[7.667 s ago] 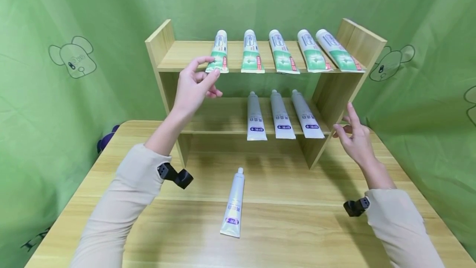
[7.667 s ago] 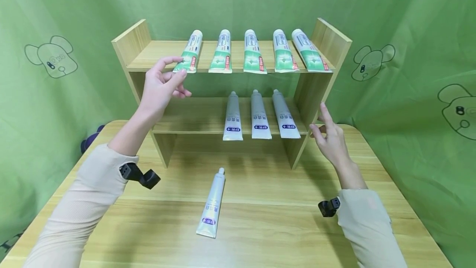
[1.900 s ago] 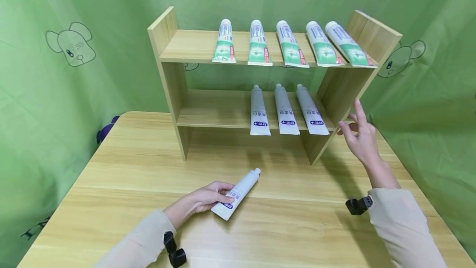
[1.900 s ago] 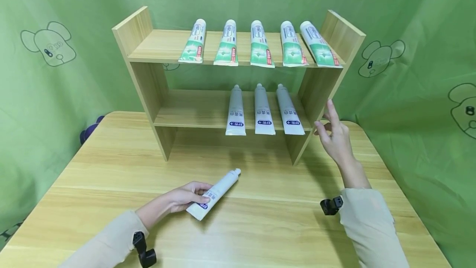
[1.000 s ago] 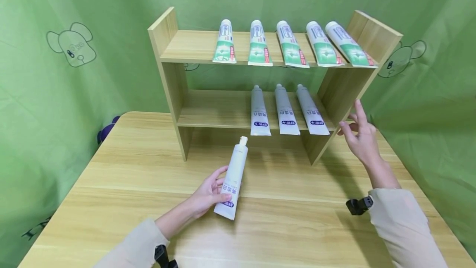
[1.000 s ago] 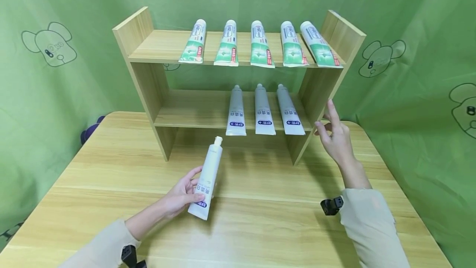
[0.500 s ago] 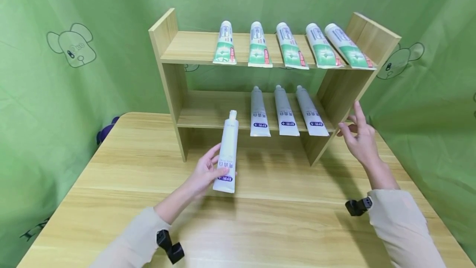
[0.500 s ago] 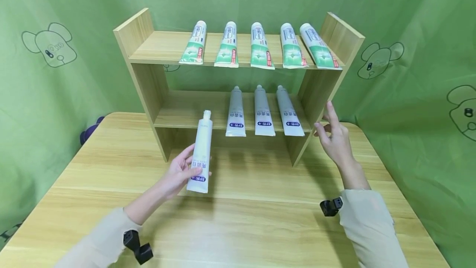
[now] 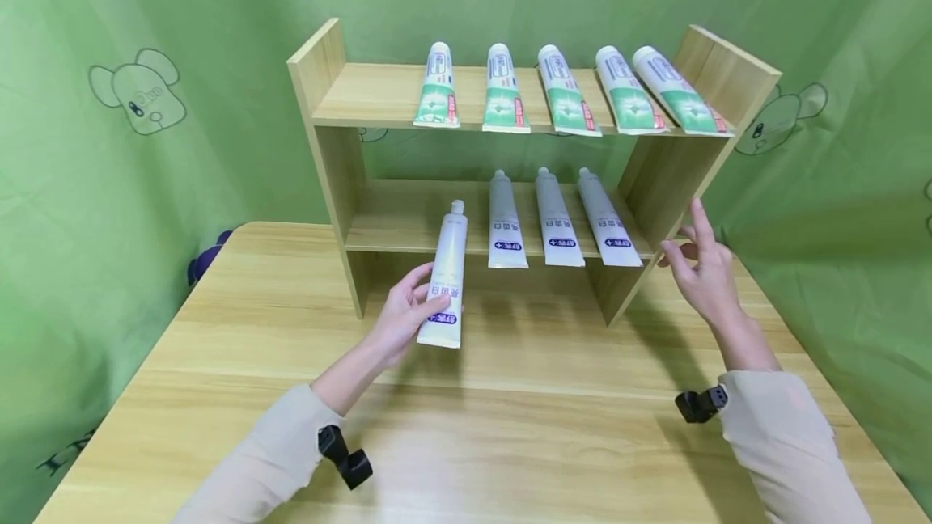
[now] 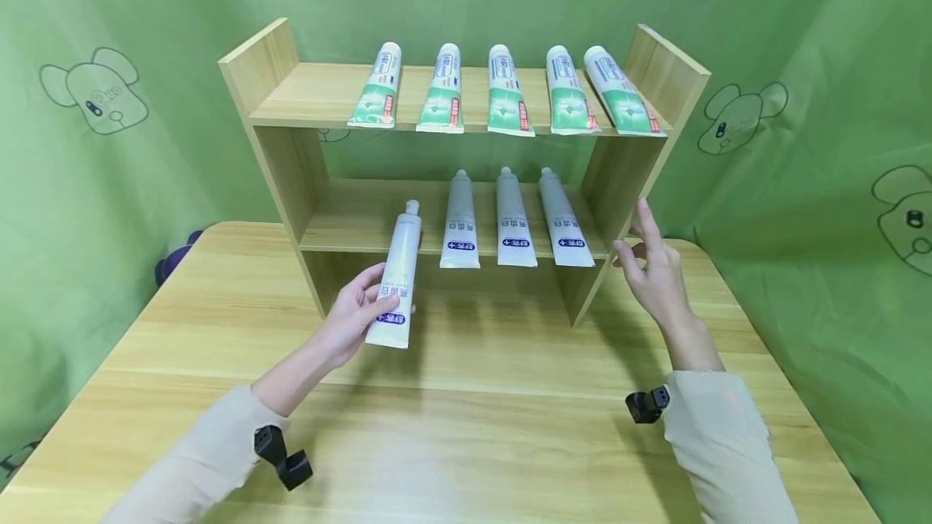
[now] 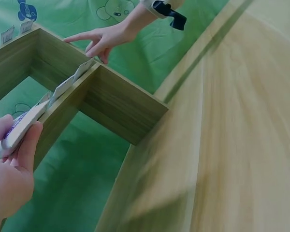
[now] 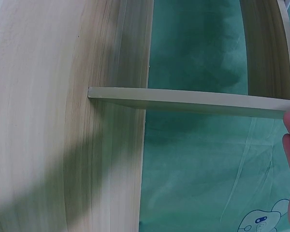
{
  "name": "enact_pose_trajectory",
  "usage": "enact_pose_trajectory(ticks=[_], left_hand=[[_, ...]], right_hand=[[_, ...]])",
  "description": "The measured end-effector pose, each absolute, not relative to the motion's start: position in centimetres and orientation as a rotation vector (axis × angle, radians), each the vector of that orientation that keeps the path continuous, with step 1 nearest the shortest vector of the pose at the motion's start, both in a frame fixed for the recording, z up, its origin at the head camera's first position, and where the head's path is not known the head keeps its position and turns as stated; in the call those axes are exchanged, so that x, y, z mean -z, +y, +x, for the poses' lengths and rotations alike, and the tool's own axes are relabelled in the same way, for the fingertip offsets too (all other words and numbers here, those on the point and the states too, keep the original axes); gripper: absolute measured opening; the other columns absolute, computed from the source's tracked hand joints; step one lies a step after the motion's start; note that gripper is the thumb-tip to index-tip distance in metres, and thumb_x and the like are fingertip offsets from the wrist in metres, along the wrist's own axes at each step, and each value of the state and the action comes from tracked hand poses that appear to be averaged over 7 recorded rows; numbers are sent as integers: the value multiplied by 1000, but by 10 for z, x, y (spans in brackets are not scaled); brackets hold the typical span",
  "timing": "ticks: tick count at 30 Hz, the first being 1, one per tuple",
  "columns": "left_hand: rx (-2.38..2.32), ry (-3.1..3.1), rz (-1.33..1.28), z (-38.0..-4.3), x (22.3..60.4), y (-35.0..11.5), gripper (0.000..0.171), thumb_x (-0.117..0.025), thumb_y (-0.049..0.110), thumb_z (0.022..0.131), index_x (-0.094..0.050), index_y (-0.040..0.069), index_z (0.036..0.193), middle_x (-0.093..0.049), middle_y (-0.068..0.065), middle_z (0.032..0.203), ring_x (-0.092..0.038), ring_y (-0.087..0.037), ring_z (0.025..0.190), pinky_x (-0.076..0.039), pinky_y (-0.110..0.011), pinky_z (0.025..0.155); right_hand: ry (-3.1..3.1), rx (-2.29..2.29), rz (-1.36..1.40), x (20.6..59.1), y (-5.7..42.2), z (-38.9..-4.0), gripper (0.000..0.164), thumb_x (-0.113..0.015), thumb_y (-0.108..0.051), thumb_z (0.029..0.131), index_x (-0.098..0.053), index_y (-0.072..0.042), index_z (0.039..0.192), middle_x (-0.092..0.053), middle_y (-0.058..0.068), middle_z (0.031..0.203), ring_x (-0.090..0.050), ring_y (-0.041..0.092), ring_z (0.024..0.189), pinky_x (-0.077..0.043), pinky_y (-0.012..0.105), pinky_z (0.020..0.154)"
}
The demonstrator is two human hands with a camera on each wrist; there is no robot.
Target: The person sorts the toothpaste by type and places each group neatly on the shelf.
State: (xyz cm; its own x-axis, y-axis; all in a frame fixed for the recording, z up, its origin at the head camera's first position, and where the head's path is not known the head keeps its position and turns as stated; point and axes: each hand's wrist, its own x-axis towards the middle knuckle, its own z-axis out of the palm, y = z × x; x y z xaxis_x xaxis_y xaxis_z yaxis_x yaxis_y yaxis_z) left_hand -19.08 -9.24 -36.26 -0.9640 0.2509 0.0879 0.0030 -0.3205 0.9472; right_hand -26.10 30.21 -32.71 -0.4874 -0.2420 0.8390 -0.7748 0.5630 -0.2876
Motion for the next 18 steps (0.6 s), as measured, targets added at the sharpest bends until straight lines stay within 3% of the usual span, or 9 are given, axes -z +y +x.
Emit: enact_pose_trajectory(ticks=[8, 13, 18], left_hand=[[-2387, 1785, 366, -195, 348, -90, 66, -50, -8, 87, -18, 12, 141, -46, -29, 126, -66, -21, 83, -55, -40, 78], [-2345, 1762, 371, -199, 336, -91, 58, -49, -7, 88, -21, 12, 136, -46, -30, 126, -65, -20, 84, -56, -36, 75], [-2295, 1669, 401, -202, 328, -94, 61, -49, -12, 84, -22, 10, 135, -42, -27, 129, -62, -24, 98, -54, -29, 79]], right_hand=[[-1997, -849, 808, 326, 302, -262, 71, -54, 12, 84, -17, -3, 142, -52, 42, 107, -50, -21, 71, -42, -2, 57], [-2012, -847, 798, 326, 302, -261, 70, -54, 10, 85, -16, -3, 142, -52, 42, 107, -48, -23, 72, -43, -1, 57], [-2038, -835, 786, 327, 303, -261, 72, -55, 13, 83, -17, -2, 142, -52, 42, 106, -47, -24, 71, -42, -2, 57]])
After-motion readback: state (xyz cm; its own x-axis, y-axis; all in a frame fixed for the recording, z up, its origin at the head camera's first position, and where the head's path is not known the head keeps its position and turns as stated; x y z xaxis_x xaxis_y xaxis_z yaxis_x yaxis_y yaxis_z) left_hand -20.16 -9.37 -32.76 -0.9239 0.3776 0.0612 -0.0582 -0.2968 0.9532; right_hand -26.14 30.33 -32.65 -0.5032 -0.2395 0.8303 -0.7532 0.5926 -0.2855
